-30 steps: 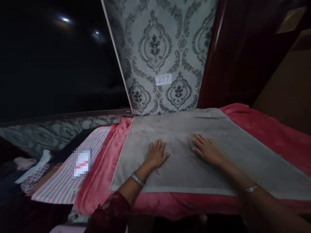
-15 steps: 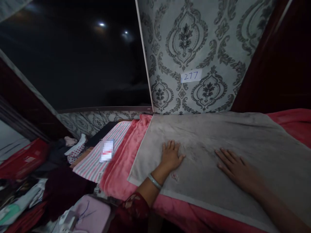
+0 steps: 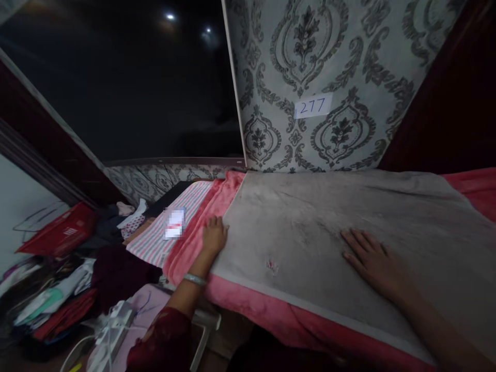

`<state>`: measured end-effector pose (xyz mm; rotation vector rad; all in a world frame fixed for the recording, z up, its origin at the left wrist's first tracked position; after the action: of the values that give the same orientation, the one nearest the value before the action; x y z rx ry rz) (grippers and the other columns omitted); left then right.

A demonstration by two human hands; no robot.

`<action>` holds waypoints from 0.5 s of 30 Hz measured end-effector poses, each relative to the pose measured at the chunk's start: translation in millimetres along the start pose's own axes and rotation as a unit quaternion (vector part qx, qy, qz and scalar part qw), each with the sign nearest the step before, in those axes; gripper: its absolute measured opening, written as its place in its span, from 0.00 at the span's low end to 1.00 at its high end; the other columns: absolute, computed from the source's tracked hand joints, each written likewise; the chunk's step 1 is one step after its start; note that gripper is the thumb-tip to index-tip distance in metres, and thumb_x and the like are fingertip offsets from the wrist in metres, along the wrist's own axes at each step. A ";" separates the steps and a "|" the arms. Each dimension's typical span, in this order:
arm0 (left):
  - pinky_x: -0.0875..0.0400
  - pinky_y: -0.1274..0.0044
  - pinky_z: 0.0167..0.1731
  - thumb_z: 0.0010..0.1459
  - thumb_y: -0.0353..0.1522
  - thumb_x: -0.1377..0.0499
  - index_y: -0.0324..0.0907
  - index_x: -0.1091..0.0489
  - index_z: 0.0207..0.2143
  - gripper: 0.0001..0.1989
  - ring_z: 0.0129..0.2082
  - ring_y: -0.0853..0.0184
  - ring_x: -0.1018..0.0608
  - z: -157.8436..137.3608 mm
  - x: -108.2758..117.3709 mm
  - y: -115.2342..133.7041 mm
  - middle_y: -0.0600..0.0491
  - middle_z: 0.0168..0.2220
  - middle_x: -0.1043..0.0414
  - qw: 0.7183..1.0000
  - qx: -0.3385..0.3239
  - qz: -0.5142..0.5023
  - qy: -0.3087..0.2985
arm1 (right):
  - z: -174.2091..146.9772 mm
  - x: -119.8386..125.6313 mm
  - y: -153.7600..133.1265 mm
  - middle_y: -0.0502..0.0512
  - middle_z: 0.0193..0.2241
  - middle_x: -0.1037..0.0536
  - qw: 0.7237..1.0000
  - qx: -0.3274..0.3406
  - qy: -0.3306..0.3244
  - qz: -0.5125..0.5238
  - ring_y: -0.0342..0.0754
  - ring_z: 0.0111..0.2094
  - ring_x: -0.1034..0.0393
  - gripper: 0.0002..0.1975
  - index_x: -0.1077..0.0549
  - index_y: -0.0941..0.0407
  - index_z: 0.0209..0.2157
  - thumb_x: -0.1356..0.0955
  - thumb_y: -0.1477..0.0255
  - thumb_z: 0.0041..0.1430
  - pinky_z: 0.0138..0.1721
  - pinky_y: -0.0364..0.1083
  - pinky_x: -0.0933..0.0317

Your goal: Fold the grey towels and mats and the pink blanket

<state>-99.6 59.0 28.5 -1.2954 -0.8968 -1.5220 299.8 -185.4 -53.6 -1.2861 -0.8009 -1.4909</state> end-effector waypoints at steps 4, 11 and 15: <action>0.30 0.70 0.50 0.67 0.32 0.50 0.35 0.30 0.56 0.19 0.52 0.57 0.22 -23.0 10.0 -27.1 0.39 0.51 0.23 0.995 0.075 -0.071 -0.016 | 0.0 2.3 -3.6 0.57 0.71 0.46 1.000 0.000 -0.015 -0.014 0.61 0.71 0.55 0.37 0.44 0.52 0.70 0.51 0.51 0.67 0.66 0.66 0.52; 0.30 0.71 0.41 0.69 0.36 0.51 0.36 0.28 0.49 0.17 0.48 0.55 0.20 -43.2 14.2 -28.4 0.38 0.46 0.21 0.986 0.135 -0.059 -0.078 | 1.0 2.0 -2.7 0.57 0.71 0.47 1.000 -0.003 -0.027 -0.013 0.61 0.71 0.56 0.36 0.44 0.52 0.70 0.50 0.52 0.67 0.66 0.66 0.52; 0.31 0.71 0.38 0.70 0.35 0.53 0.36 0.30 0.49 0.16 0.44 0.55 0.19 -51.4 15.7 -32.5 0.38 0.43 0.21 0.986 0.139 -0.036 -0.082 | 2.2 0.5 -1.2 0.57 0.71 0.46 1.000 -0.001 -0.019 -0.005 0.61 0.71 0.55 0.36 0.44 0.51 0.70 0.50 0.51 0.67 0.66 0.67 0.52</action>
<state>-147.1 18.6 35.6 -1.2055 -1.2276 -1.3005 299.4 -183.1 -52.5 -1.3177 -0.8315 -1.4794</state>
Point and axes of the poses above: each hand's wrist, its own z-axis towards the middle knuckle, its own x-axis out of the back of the hand, y = z × x, the point moved 5 cm from there along z, towards the middle knuckle
